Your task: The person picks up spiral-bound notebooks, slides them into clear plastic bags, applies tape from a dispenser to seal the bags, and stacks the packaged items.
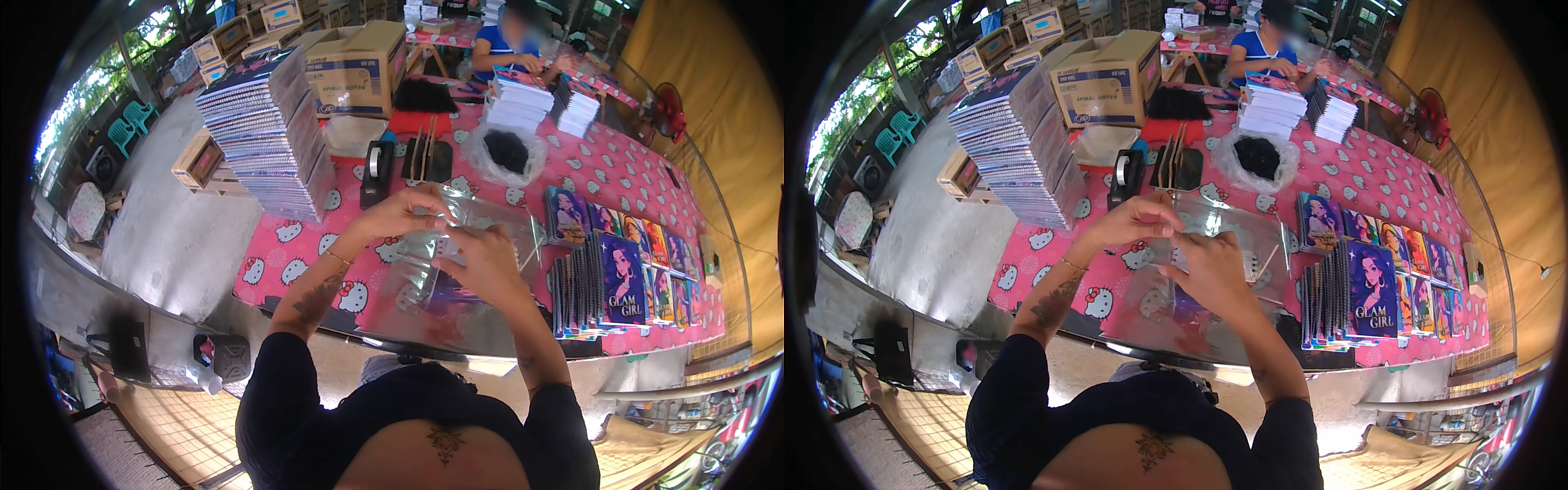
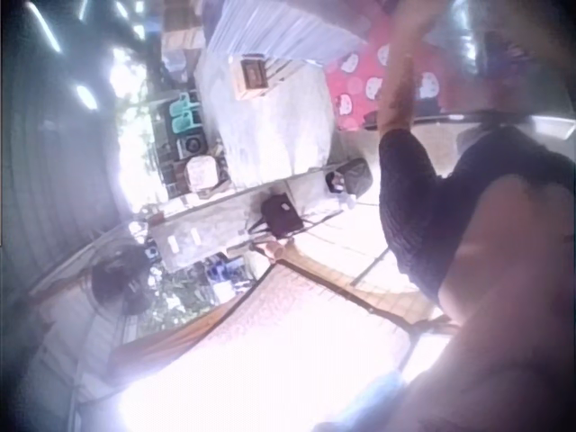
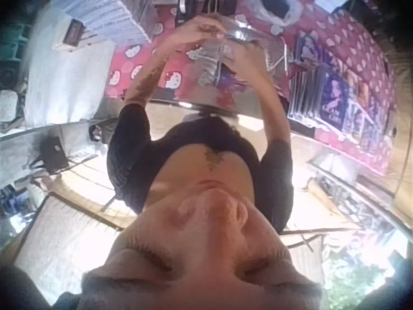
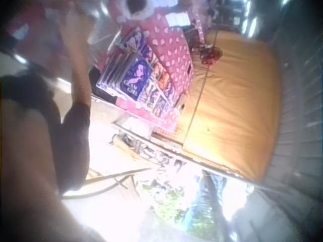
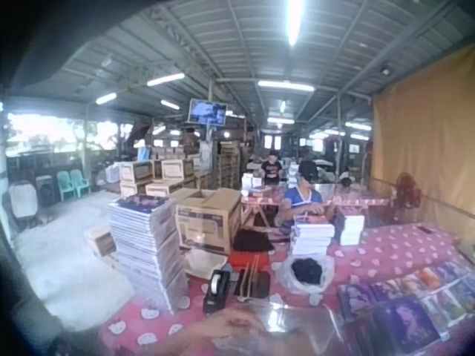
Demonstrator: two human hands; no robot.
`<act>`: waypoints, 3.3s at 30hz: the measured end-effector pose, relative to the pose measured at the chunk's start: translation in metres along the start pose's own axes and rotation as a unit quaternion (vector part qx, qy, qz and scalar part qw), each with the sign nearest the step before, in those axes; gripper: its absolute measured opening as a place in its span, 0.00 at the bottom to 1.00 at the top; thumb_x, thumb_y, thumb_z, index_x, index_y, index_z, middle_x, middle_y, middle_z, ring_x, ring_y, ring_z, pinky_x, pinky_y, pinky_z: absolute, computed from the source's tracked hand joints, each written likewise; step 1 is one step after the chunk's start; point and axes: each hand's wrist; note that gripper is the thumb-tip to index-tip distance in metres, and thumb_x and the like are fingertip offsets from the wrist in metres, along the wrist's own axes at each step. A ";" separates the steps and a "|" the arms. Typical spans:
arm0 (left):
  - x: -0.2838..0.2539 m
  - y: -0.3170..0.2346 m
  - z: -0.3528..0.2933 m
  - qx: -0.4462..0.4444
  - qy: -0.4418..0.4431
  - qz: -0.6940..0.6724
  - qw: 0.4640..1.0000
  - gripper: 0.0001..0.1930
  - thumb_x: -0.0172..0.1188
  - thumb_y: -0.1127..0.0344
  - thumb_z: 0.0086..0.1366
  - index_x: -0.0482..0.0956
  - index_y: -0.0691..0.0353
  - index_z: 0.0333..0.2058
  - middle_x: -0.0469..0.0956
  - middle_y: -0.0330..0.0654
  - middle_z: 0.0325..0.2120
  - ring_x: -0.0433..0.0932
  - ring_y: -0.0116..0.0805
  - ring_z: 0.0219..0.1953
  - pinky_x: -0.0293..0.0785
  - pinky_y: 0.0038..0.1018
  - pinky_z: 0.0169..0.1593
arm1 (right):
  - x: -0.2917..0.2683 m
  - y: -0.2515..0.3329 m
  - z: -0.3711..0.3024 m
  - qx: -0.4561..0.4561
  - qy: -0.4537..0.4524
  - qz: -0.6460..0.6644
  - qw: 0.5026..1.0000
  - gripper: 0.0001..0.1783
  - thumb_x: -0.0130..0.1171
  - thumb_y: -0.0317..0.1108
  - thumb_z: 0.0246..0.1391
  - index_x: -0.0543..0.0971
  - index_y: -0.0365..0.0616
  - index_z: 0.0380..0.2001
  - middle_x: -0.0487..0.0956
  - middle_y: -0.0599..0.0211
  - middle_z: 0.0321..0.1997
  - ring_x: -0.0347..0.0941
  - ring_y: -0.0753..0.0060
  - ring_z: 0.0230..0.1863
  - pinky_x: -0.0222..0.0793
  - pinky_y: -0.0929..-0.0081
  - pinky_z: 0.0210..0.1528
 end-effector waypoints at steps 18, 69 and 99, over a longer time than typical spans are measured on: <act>0.090 0.037 0.039 0.000 -0.048 0.347 0.937 0.19 0.69 0.58 0.57 0.82 0.41 0.48 0.45 0.52 0.70 0.41 0.59 0.72 0.40 0.61 0.67 | 0.051 -0.119 -0.071 -0.090 -0.007 0.148 0.985 0.36 0.75 0.40 0.39 0.78 0.63 0.57 0.43 0.54 0.78 0.46 0.48 0.76 0.42 0.38 0.72; 0.072 0.028 0.023 -0.162 0.021 0.256 0.953 0.24 0.72 0.58 0.51 0.80 0.65 0.44 0.81 0.51 0.35 0.80 0.41 0.41 0.74 0.36 0.39 | 0.038 -0.136 -0.024 -0.079 0.003 0.166 0.983 0.23 0.71 0.33 0.46 0.78 0.41 0.47 0.82 0.61 0.33 0.78 0.66 0.29 0.71 0.71 0.33; -0.026 0.240 -0.067 -0.407 -0.517 0.071 0.750 0.07 0.62 0.67 0.55 0.86 0.63 0.29 0.84 0.48 0.27 0.84 0.39 0.28 0.78 0.38 0.30 | 0.053 -0.146 -0.034 0.204 0.016 0.376 0.904 0.22 0.64 0.34 0.56 0.77 0.42 0.53 0.81 0.66 0.35 0.75 0.79 0.35 0.70 0.78 0.40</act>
Point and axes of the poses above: each hand's wrist, its own z-axis towards the middle knuckle, its own x-axis out of the palm, y = z × x
